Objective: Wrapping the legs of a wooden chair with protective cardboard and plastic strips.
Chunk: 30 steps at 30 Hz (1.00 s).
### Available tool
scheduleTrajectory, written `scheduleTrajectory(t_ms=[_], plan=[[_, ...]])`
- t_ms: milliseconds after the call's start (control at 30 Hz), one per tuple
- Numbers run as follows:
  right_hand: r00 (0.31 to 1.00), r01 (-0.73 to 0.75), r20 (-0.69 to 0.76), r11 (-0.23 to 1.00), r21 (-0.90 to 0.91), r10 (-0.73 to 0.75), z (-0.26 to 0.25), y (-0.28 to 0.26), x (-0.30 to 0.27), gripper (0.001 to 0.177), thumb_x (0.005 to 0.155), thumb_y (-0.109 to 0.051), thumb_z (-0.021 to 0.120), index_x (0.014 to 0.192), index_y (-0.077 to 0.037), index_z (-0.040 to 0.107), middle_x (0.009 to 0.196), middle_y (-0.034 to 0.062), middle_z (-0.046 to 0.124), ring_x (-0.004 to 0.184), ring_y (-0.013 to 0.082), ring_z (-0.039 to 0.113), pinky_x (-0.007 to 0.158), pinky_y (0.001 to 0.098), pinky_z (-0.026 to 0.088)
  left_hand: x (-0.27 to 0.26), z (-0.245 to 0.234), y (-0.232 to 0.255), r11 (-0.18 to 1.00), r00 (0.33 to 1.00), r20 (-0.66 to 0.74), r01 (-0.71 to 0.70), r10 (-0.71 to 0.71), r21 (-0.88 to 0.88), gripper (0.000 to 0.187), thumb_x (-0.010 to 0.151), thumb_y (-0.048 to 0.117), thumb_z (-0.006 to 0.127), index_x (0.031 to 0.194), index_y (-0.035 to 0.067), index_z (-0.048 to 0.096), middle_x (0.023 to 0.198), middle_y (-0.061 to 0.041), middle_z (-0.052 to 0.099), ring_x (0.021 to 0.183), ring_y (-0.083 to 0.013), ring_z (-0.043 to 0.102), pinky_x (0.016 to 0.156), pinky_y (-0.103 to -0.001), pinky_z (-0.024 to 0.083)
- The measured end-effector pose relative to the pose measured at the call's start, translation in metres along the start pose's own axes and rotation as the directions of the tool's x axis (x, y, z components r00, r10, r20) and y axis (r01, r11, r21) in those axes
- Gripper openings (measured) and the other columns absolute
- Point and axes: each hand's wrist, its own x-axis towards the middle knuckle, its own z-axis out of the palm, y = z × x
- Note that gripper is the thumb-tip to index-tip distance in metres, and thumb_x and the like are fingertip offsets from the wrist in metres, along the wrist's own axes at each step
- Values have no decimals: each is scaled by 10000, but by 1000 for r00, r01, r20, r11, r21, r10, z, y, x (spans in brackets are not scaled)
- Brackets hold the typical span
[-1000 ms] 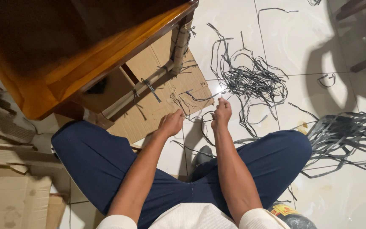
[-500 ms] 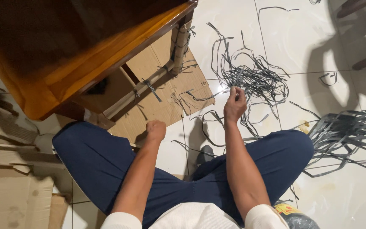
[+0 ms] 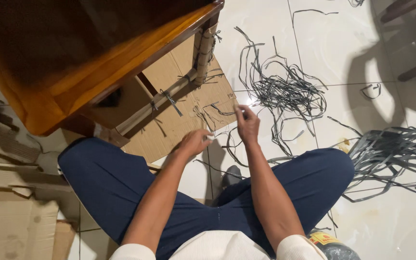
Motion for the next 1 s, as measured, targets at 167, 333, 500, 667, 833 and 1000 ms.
scheduleTrajectory(t_ms=[167, 333, 500, 667, 833, 1000], plan=[[960, 95, 265, 995, 2, -93, 9, -25, -21, 190, 966, -238, 729, 1056, -79, 776, 631, 19, 634, 547, 76, 471, 494, 286, 389, 27, 16, -12, 914, 972, -230, -48, -50, -402, 311, 946, 333, 703, 1180, 136, 755, 1067, -62, 765, 978, -218, 724, 856, -357, 560], [854, 237, 422, 950, 205, -304, 22, -23, -35, 234, 990, -268, 728, 1077, -51, 736, 954, -21, 750, 738, 43, 667, 647, 255, 534, 39, 17, -25, 774, 954, -236, -7, -184, -633, 369, 961, 376, 711, 1144, 61, 770, 839, -64, 732, 716, -91, 611, 647, -285, 511], [881, 37, 470, 999, 38, -51, 29, -43, -43, 254, 933, -290, 751, 1019, -51, 762, 614, 6, 572, 579, 75, 465, 521, 284, 387, 26, -7, -11, 738, 873, -333, 45, -357, -673, 275, 888, 309, 786, 950, 42, 806, 752, -19, 747, 657, -81, 645, 619, -268, 515], [882, -97, 469, 991, 94, 42, 53, -34, -42, 282, 931, -319, 747, 972, -41, 773, 630, -20, 574, 587, 65, 471, 527, 270, 382, 16, -22, -17, 762, 790, -466, 2, -398, -647, 263, 873, 305, 788, 921, 47, 799, 763, -15, 761, 692, -83, 699, 657, -267, 541], [834, -216, 541, 966, 144, 106, 85, -20, -44, 304, 917, -324, 764, 904, -20, 754, 667, -35, 587, 626, 61, 490, 560, 257, 387, 2, -47, -36, 851, 664, -655, -54, -361, -523, 266, 886, 290, 798, 903, 25, 778, 799, -39, 767, 725, -91, 708, 692, -281, 538], [745, -149, 666, 980, 132, 23, 121, -10, -53, 309, 929, -277, 770, 819, 5, 705, 686, -15, 574, 652, 84, 471, 581, 285, 382, -19, -76, -71, 772, 548, -667, -58, -505, -633, 222, 919, 268, 754, 974, 56, 784, 788, -49, 747, 706, -78, 640, 671, -301, 516]])
